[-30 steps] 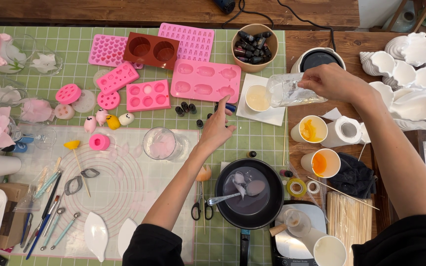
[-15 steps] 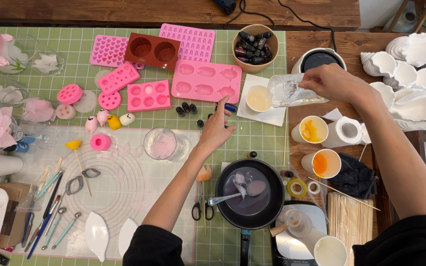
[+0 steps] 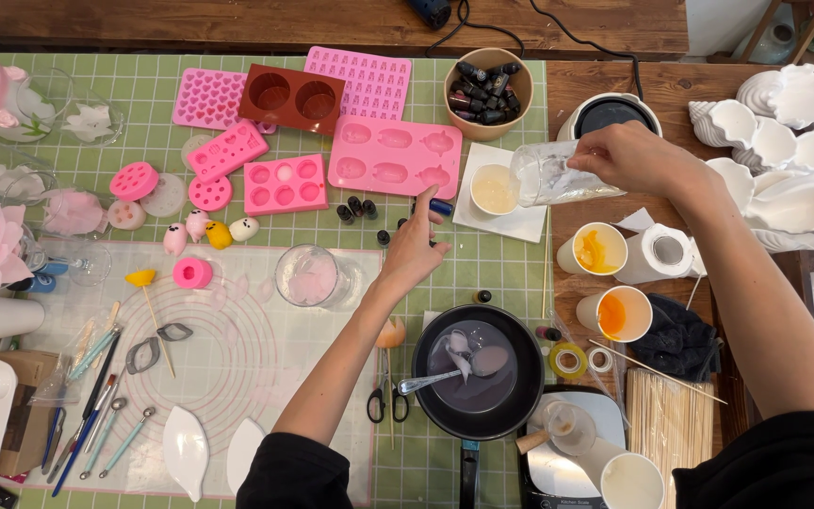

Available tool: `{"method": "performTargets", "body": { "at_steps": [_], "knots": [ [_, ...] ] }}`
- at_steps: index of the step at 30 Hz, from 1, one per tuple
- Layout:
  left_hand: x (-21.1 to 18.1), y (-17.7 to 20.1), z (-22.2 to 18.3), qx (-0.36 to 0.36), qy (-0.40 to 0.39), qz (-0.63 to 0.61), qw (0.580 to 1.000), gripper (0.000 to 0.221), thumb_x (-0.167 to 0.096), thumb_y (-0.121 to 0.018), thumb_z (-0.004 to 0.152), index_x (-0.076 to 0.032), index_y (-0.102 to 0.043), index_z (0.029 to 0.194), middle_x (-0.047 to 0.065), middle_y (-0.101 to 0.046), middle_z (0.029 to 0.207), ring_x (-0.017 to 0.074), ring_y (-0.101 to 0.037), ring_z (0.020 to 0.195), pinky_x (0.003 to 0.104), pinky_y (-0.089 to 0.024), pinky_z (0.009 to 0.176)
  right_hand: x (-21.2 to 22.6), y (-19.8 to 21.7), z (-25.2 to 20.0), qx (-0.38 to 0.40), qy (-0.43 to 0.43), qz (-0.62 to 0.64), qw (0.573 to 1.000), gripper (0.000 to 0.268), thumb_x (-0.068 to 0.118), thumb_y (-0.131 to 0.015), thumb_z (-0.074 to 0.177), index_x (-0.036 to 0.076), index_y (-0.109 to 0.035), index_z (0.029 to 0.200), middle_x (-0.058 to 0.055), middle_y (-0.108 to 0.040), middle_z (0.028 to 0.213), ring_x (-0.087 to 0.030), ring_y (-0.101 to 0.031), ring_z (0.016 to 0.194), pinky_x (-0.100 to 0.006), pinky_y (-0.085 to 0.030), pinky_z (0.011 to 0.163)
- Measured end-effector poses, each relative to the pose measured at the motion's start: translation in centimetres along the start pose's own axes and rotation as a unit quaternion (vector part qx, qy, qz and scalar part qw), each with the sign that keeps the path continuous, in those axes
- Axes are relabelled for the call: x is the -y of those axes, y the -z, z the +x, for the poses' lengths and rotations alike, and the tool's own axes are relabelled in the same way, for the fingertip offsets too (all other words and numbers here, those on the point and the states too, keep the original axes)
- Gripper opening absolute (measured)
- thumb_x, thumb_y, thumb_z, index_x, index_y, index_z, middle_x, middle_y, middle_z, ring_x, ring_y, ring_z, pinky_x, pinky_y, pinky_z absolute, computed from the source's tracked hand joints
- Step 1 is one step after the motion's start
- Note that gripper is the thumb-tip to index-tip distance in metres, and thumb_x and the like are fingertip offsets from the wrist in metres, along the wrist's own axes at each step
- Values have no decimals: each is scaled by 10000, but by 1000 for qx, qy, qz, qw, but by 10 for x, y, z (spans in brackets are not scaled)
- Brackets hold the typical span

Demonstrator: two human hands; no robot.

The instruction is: Shaping and assembling wax petals for a flower-shaped candle.

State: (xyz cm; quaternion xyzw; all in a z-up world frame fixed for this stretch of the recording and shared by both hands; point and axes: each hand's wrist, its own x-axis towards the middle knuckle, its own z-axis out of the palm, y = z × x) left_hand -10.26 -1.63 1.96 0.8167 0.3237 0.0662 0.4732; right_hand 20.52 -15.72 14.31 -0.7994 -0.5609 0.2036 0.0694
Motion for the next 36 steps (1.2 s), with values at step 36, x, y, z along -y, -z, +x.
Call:
{"method": "performTargets", "body": {
  "at_steps": [36],
  "knots": [
    [3,103,-90,-124,-110,-46,985,726,-42,-785,845,-127,-464,1491,87,-743,1110,182,-716,966,334,-581,829,-74,-55,-93,-224,-50,622,749,165,186,-545,1113,94,-659,1039,17,-640,960,-69,-575,878,-217,-494,836]
  ]
}}
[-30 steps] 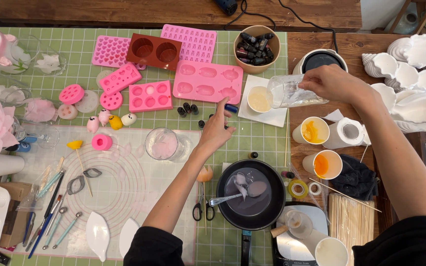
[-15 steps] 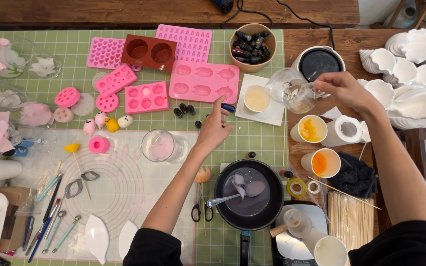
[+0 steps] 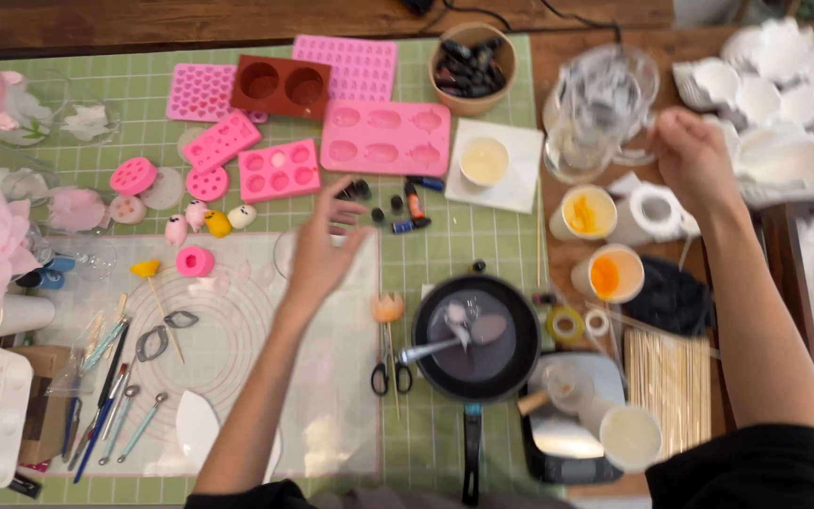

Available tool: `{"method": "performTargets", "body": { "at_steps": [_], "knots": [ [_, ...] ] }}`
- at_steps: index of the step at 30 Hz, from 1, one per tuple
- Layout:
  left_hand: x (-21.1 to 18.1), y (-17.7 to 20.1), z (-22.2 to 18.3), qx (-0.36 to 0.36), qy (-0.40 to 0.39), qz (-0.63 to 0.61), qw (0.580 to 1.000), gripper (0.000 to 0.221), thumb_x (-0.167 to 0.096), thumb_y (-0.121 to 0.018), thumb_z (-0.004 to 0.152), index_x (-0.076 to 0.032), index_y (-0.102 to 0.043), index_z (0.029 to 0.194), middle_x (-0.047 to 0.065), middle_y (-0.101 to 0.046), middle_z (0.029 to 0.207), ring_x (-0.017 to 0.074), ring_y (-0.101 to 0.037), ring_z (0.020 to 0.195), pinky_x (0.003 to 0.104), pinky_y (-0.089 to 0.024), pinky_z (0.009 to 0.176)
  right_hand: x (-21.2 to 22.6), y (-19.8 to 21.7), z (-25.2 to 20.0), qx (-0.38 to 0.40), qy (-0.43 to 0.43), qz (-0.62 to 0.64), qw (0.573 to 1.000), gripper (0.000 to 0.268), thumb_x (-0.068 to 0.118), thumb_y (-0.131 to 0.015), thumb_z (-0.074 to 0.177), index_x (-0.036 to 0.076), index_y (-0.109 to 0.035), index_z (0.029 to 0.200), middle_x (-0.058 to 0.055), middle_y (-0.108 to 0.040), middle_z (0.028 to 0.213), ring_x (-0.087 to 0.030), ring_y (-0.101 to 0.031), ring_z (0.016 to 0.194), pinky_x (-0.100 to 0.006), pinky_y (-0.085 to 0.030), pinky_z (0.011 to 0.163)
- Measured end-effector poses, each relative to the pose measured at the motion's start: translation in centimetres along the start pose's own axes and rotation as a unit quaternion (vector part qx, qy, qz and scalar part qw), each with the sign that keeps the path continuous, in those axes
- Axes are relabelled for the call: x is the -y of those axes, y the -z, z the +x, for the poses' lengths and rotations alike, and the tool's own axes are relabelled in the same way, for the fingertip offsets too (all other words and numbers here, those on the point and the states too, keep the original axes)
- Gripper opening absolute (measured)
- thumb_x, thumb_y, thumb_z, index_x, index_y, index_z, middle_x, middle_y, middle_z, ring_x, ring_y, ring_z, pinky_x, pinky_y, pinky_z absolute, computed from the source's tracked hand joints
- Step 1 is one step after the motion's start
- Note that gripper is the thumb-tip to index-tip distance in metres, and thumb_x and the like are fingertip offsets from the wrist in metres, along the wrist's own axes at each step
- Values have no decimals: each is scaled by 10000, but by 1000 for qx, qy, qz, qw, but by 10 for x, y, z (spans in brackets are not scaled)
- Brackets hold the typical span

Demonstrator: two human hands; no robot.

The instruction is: Shaping and assembling wax petals for a flower-shaped candle.

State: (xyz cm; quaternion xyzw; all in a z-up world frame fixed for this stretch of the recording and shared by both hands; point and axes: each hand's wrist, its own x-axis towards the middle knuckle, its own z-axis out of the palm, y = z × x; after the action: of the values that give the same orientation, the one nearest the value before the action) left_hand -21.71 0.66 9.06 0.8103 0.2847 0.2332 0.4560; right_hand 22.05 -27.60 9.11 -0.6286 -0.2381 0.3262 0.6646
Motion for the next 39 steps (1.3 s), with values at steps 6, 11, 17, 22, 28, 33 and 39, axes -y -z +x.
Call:
{"method": "performTargets", "body": {
  "at_steps": [6,11,17,22,28,33,39],
  "knots": [
    [-41,-1,-35,36,-25,-8,999,367,-39,-741,897,-71,-677,1257,69,-774,1029,155,-736,955,310,-581,856,0,17,-50,17,121,123,985,117,123,-582,1176,60,-665,1124,11,-637,1051,-81,-575,975,-232,-475,939],
    [-70,-50,-66,118,-58,-42,990,366,-41,-739,903,-53,-668,1262,77,-770,1033,154,-735,943,301,-576,878,25,13,-122,-16,153,100,983,169,150,-594,1171,38,-668,1068,-15,-667,979,-93,-581,890,-229,-465,855],
    [-83,-87,-88,182,-51,-64,980,329,-48,-733,892,-45,-688,1218,77,-772,994,150,-727,906,288,-574,852,39,19,-190,-53,146,76,985,191,185,-583,1169,57,-644,1041,0,-635,946,-82,-559,875,-229,-441,843],
    [-55,-53,-102,138,-15,-65,988,280,-57,-727,905,-49,-715,1185,75,-777,964,147,-726,875,289,-572,832,38,-5,-201,-45,131,72,988,186,189,-589,1161,54,-634,1040,6,-616,933,-68,-534,870,-214,-429,833],
    [-20,43,-121,20,2,-19,1000,233,-96,-723,925,-48,-725,1154,52,-773,984,111,-731,887,276,-579,817,29,-72,-157,8,111,94,989,197,191,-586,1137,37,-636,1024,-6,-631,942,-80,-557,852,-212,-436,817],
    [-7,123,-167,-103,67,16,992,224,-116,-732,940,-51,-725,1155,43,-767,975,120,-696,824,280,-558,794,18,-153,-105,89,99,112,985,176,175,-586,1131,32,-638,1043,-5,-621,969,-74,-550,862,-224,-448,828],
    [33,185,-236,-111,177,79,975,243,-149,-732,908,-81,-731,1141,55,-759,908,139,-687,748,307,-566,712,-10,-247,-66,159,58,204,964,154,138,-611,1122,25,-650,1027,-21,-629,931,-87,-533,845,-236,-421,812]
  ]
}}
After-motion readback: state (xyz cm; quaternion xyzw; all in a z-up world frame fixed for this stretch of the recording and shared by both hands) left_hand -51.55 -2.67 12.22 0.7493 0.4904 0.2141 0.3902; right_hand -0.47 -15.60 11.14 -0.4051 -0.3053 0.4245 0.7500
